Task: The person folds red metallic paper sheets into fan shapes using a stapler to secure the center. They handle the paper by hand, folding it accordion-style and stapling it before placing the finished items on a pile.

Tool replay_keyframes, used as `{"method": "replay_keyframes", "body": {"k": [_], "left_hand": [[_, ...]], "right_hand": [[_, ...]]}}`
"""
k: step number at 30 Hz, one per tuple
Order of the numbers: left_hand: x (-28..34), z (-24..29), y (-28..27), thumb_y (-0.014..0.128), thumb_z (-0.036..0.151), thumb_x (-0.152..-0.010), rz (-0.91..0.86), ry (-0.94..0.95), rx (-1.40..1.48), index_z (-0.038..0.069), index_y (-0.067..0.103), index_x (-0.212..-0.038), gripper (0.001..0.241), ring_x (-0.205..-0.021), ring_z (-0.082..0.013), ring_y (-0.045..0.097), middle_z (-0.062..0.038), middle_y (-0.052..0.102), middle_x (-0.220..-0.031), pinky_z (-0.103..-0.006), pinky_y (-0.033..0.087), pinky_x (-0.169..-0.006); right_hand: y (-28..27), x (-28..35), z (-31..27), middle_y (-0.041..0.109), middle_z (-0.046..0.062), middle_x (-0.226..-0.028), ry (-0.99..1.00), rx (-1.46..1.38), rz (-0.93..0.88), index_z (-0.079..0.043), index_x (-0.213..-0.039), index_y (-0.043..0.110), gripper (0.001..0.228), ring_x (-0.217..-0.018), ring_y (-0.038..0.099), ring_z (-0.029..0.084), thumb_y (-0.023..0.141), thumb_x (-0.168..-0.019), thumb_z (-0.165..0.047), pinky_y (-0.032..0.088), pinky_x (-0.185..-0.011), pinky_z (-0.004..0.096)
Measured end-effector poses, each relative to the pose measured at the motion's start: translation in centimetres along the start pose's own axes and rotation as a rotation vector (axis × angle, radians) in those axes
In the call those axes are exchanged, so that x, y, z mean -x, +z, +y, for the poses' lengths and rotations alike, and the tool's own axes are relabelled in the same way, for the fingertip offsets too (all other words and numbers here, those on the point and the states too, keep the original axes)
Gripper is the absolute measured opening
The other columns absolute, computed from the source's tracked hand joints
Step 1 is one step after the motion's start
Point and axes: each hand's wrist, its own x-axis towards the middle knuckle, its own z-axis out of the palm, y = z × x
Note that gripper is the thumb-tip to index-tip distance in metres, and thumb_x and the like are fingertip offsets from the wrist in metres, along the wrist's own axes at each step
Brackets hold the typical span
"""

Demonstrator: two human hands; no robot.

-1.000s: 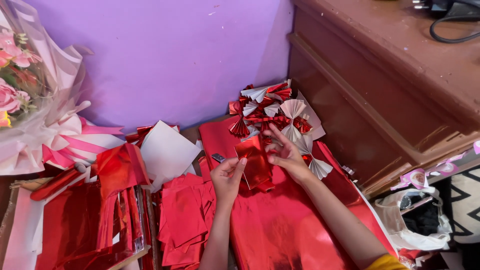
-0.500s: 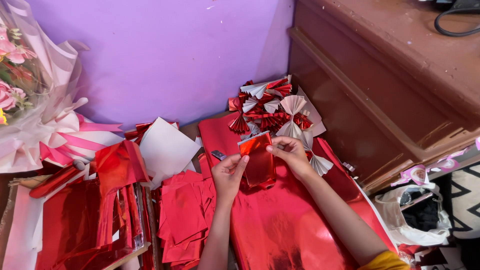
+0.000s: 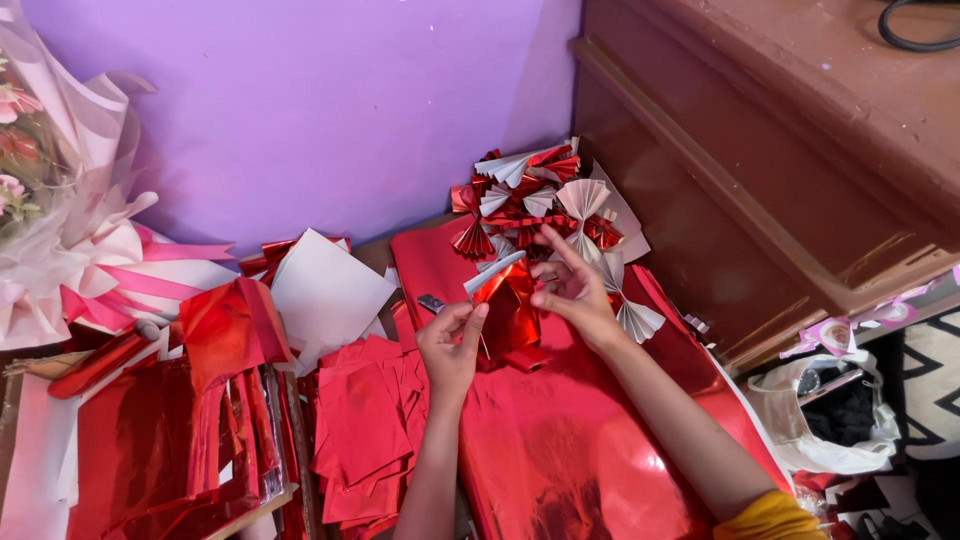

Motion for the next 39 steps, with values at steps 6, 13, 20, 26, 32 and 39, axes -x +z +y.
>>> {"method": "replay_keyframes", "body": {"k": [6,13,20,26,32,39], "left_hand": [[0.1,0.5,0.4,0.089,0.010,-0.095,-0.036,-0.031,0.005,0.006,0.085,-0.091,0.007,-0.073,-0.0032,0.066,-0.005,0.077,-0.069,-0.0244,0.065,-0.068],[0.2,0.1,0.4,0.088,0.011,-0.095,-0.075,-0.053,0.013,0.005,0.086,-0.091,0.008,-0.073,-0.0036,0.068,-0.006,0.078,-0.070,-0.0252,0.066,-0.068],[0.0,-0.3,0.1,0.088,0.012,-0.096,-0.083,-0.071,-0.005,0.005,0.085,-0.090,0.010,-0.073,-0.0034,0.066,-0.005,0.076,-0.069,-0.0248,0.065,-0.068],[0.0,-0.2,0.2,0.088,0.011,-0.096,-0.106,-0.080,-0.011,0.005,0.085,-0.091,0.009,-0.075,-0.0027,0.065,-0.004,0.075,-0.069,-0.0241,0.065,-0.069],[0.0,0.0,0.2,0.087,0.012,-0.098,-0.093,-0.074,-0.029,0.006,0.085,-0.092,0.009,-0.076,-0.0021,0.062,-0.002,0.075,-0.069,-0.0230,0.064,-0.069],[0.0,-0.6,-0.1,0.087,0.009,-0.097,-0.005,-0.014,-0.012,0.002,0.081,-0.093,0.011,-0.076,-0.0031,0.064,-0.008,0.078,-0.072,-0.0242,0.063,-0.069]], "right_hand": [[-1.2,0.4,2.6,0.074,0.004,-0.090,0.099,0.057,0.127,0.001,-0.117,0.083,0.036,-0.083,0.067,0.007,0.095,-0.085,-0.009,0.055,-0.080,0.022],[-2.1,0.2,3.3,0.073,0.003,-0.076,0.102,0.040,0.163,-0.001,-0.091,0.082,0.013,-0.073,0.066,0.007,0.093,-0.087,-0.006,0.054,-0.075,0.023],[-2.3,0.1,3.5,0.073,0.005,-0.076,0.084,0.022,0.149,0.000,-0.092,0.078,0.017,-0.074,0.065,0.006,0.094,-0.085,0.000,0.055,-0.074,0.022],[-2.7,-0.1,4.4,0.073,0.007,-0.085,0.068,-0.091,0.167,0.002,-0.105,0.076,0.020,-0.079,0.067,0.008,0.089,-0.090,-0.001,0.053,-0.077,0.023],[-1.6,0.0,2.8,0.076,0.010,-0.102,0.081,-0.150,0.132,0.002,-0.114,0.072,0.030,-0.090,0.067,0.010,0.086,-0.094,-0.015,0.051,-0.079,0.022],[-2.4,0.4,3.9,0.066,0.000,-0.068,0.162,0.036,0.008,-0.002,-0.078,0.073,0.020,-0.068,0.059,0.005,0.090,-0.088,-0.003,0.045,-0.068,0.020]]}}
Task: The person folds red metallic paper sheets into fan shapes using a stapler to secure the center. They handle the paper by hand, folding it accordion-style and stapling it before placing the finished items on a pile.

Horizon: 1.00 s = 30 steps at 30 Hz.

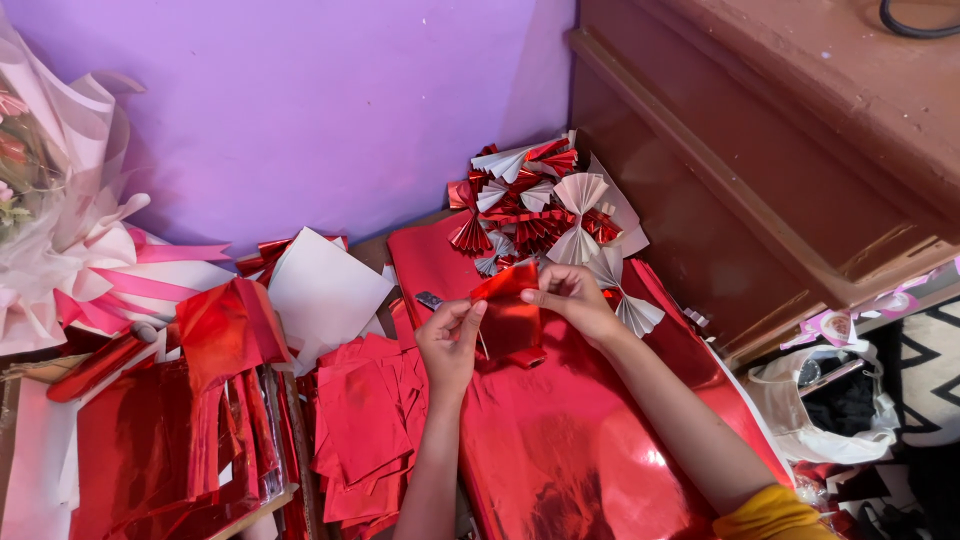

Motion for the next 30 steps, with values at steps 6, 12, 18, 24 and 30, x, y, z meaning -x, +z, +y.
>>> {"method": "replay_keyframes", "body": {"k": [6,12,18,24,30], "left_hand": [[0.1,-0.1,0.0,0.085,0.010,-0.099,0.040,0.026,-0.004,0.003,0.080,-0.092,0.011,-0.080,-0.0027,0.061,-0.006,0.076,-0.072,-0.0240,0.062,-0.071],[0.1,0.1,-0.3,0.084,0.008,-0.100,0.160,0.090,-0.028,0.002,0.077,-0.092,0.013,-0.075,-0.0035,0.057,-0.006,0.071,-0.067,-0.0251,0.059,-0.072],[-0.2,0.7,-0.5,0.084,0.009,-0.101,0.167,0.116,-0.042,0.004,0.076,-0.089,0.014,-0.073,-0.0029,0.055,-0.003,0.067,-0.063,-0.0242,0.057,-0.069],[-0.2,1.0,-0.2,0.085,0.010,-0.099,0.143,0.114,-0.039,0.006,0.076,-0.087,0.016,-0.069,-0.0020,0.051,-0.002,0.063,-0.059,-0.0221,0.054,-0.067],[-0.2,0.9,-0.2,0.086,0.009,-0.099,0.132,0.110,-0.034,0.005,0.077,-0.087,0.015,-0.068,-0.0018,0.050,-0.001,0.065,-0.059,-0.0220,0.054,-0.066]], "right_hand": [[1.9,0.3,-3.1,0.071,0.004,-0.091,-0.021,-0.084,-0.023,0.000,-0.117,0.077,0.041,-0.087,0.064,0.009,0.095,-0.081,-0.007,0.050,-0.083,0.025],[0.8,-0.1,-2.1,0.072,0.022,-0.127,-0.130,-0.079,-0.069,-0.008,-0.068,0.052,0.043,-0.099,0.068,0.023,0.089,-0.087,-0.003,0.051,-0.086,0.034],[1.1,0.1,-3.2,0.060,0.013,-0.157,0.000,-0.038,-0.106,-0.004,-0.162,0.055,0.087,-0.107,0.070,0.015,0.093,-0.084,-0.008,0.064,-0.084,0.026],[0.6,0.2,-1.4,0.080,0.009,-0.112,0.075,0.018,-0.056,0.003,-0.127,0.079,0.043,-0.099,0.075,0.011,0.092,-0.088,-0.010,0.062,-0.082,0.026],[0.2,0.0,-0.3,0.077,0.007,-0.084,0.079,0.042,-0.013,0.001,-0.100,0.081,0.020,-0.082,0.075,0.011,0.094,-0.086,-0.004,0.062,-0.070,0.023]]}}
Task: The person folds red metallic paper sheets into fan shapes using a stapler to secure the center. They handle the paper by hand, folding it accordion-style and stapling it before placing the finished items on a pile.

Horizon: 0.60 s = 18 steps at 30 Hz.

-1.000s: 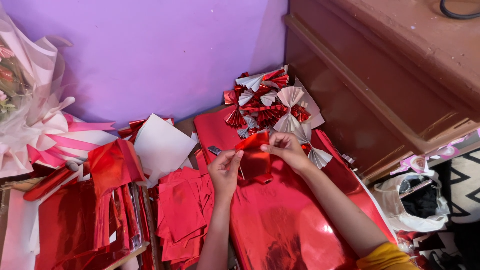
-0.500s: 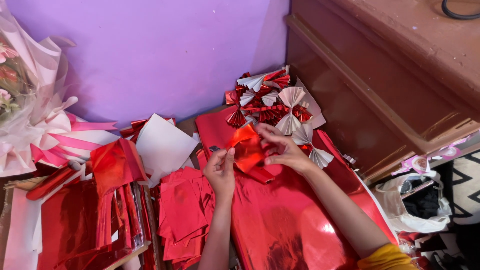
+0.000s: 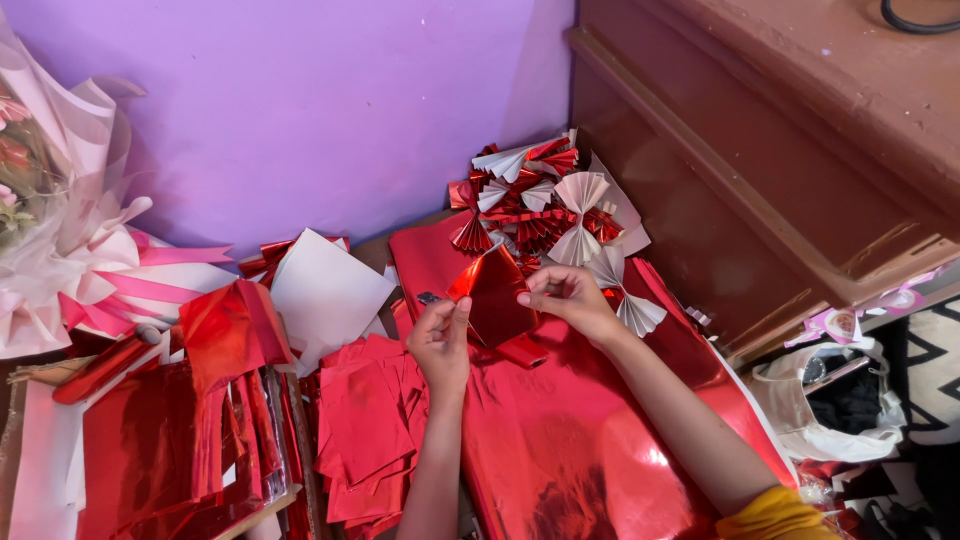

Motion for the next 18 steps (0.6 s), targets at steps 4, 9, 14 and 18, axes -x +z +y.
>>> {"method": "replay_keyframes", "body": {"k": [4,9,14,18], "left_hand": [[0.0,-0.1,0.0,0.085,0.010,-0.100,-0.003,-0.032,0.027,0.005,0.078,-0.089,0.014,-0.071,-0.0014,0.051,-0.002,0.069,-0.062,-0.0216,0.055,-0.069],[0.1,-0.1,0.0,0.086,0.010,-0.099,-0.006,-0.033,0.020,0.004,0.079,-0.089,0.013,-0.072,-0.0018,0.054,-0.004,0.069,-0.063,-0.0227,0.056,-0.069],[0.1,-1.0,0.1,0.086,0.014,-0.098,-0.045,-0.090,0.089,0.004,0.080,-0.101,0.012,-0.078,-0.0059,0.064,-0.008,0.076,-0.076,-0.0277,0.061,-0.075],[0.2,-0.3,0.5,0.087,0.020,-0.096,-0.148,-0.195,0.159,0.003,0.077,-0.125,0.035,-0.097,-0.0139,0.077,-0.009,0.082,-0.101,-0.0325,0.066,-0.086]], "right_hand": [[0.4,0.1,-0.3,0.076,0.008,-0.078,-0.007,-0.014,-0.008,0.002,-0.098,0.080,0.017,-0.074,0.072,0.010,0.092,-0.086,-0.001,0.060,-0.070,0.024],[-0.2,-0.2,1.0,0.072,0.009,-0.072,-0.042,-0.060,-0.028,0.004,-0.091,0.077,0.015,-0.067,0.071,0.011,0.091,-0.085,0.004,0.058,-0.066,0.024],[-0.6,-0.1,1.1,0.073,0.011,-0.071,-0.039,-0.071,-0.007,0.004,-0.089,0.076,0.015,-0.066,0.071,0.012,0.090,-0.085,0.006,0.057,-0.065,0.025],[-0.4,0.0,0.4,0.075,0.012,-0.075,-0.036,-0.089,0.024,0.003,-0.087,0.074,0.017,-0.069,0.072,0.012,0.090,-0.086,0.005,0.057,-0.066,0.024]]}}
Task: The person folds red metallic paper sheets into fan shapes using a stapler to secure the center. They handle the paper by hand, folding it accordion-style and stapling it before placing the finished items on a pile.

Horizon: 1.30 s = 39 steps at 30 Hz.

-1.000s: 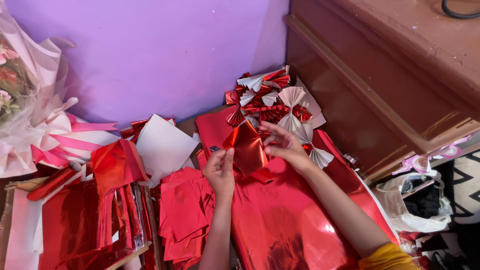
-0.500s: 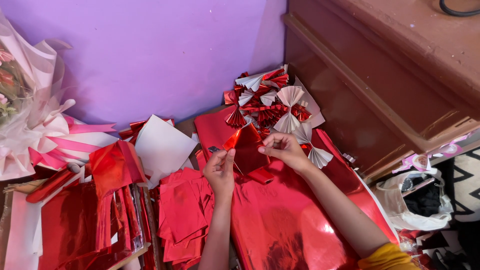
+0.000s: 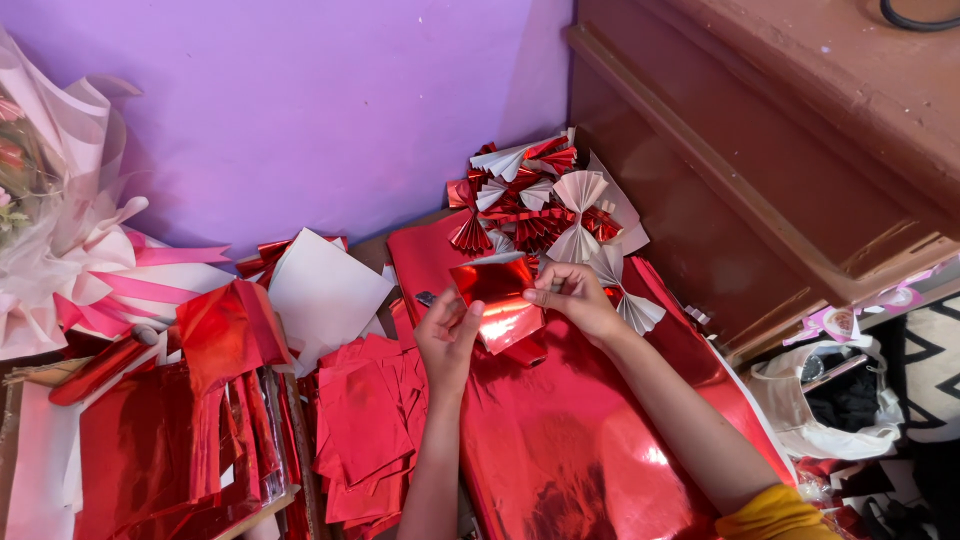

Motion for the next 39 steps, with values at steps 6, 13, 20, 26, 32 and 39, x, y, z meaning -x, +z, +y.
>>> {"method": "replay_keyframes", "body": {"k": [6,13,20,26,32,39], "left_hand": [[0.0,-1.2,-0.6,0.083,0.015,-0.102,0.094,0.133,-0.184,0.006,0.080,-0.086,0.018,-0.073,-0.0026,0.061,-0.004,0.073,-0.066,-0.0233,0.061,-0.065],[0.1,-2.1,-1.2,0.082,0.013,-0.101,0.148,0.181,-0.173,0.006,0.080,-0.091,0.013,-0.079,-0.0029,0.061,-0.006,0.078,-0.071,-0.0262,0.062,-0.073],[0.0,-1.8,-1.1,0.083,0.013,-0.100,0.184,0.160,-0.172,0.007,0.082,-0.087,0.015,-0.073,-0.0021,0.063,-0.006,0.078,-0.065,-0.0246,0.061,-0.069],[0.1,-1.4,-1.0,0.083,0.014,-0.101,0.182,0.133,-0.166,0.007,0.081,-0.086,0.016,-0.071,-0.0013,0.060,-0.004,0.076,-0.064,-0.0230,0.060,-0.068],[0.1,-0.7,-0.7,0.078,0.015,-0.101,0.059,0.076,-0.152,-0.003,0.074,-0.090,0.022,-0.064,-0.0068,0.055,-0.001,0.071,-0.076,-0.0203,0.045,-0.060],[-0.1,-1.1,-0.5,0.085,0.015,-0.100,0.110,0.114,-0.195,0.007,0.078,-0.084,0.019,-0.072,-0.0021,0.055,-0.002,0.071,-0.063,-0.0232,0.058,-0.063]], "right_hand": [[0.4,-0.4,-0.5,0.082,0.020,-0.111,-0.052,-0.039,0.040,-0.004,-0.084,0.060,0.033,-0.098,0.082,0.022,0.093,-0.084,0.002,0.066,-0.076,0.029],[2.3,0.8,-3.9,0.041,0.010,-0.171,-0.063,0.148,-0.194,-0.011,-0.159,0.060,0.088,-0.123,0.061,0.015,0.098,-0.080,-0.012,0.059,-0.091,0.023],[0.7,0.2,-2.2,0.068,0.016,-0.122,-0.117,0.084,0.004,-0.004,-0.073,0.062,0.034,-0.106,0.064,0.023,0.094,-0.084,-0.002,0.050,-0.092,0.033],[1.9,1.0,-3.4,0.051,0.013,-0.148,0.068,-0.024,-0.061,-0.003,-0.160,0.050,0.079,-0.099,0.069,0.016,0.089,-0.092,-0.013,0.059,-0.073,0.027],[1.3,0.6,-3.7,0.073,0.002,-0.095,0.085,0.021,-0.124,-0.003,-0.107,0.074,0.016,-0.077,0.063,0.007,0.082,-0.094,0.001,0.050,-0.071,0.021],[0.8,0.2,-0.8,0.076,0.012,-0.065,0.046,0.071,-0.026,0.003,-0.078,0.080,0.015,-0.055,0.068,0.010,0.094,-0.080,0.003,0.051,-0.059,0.021]]}}
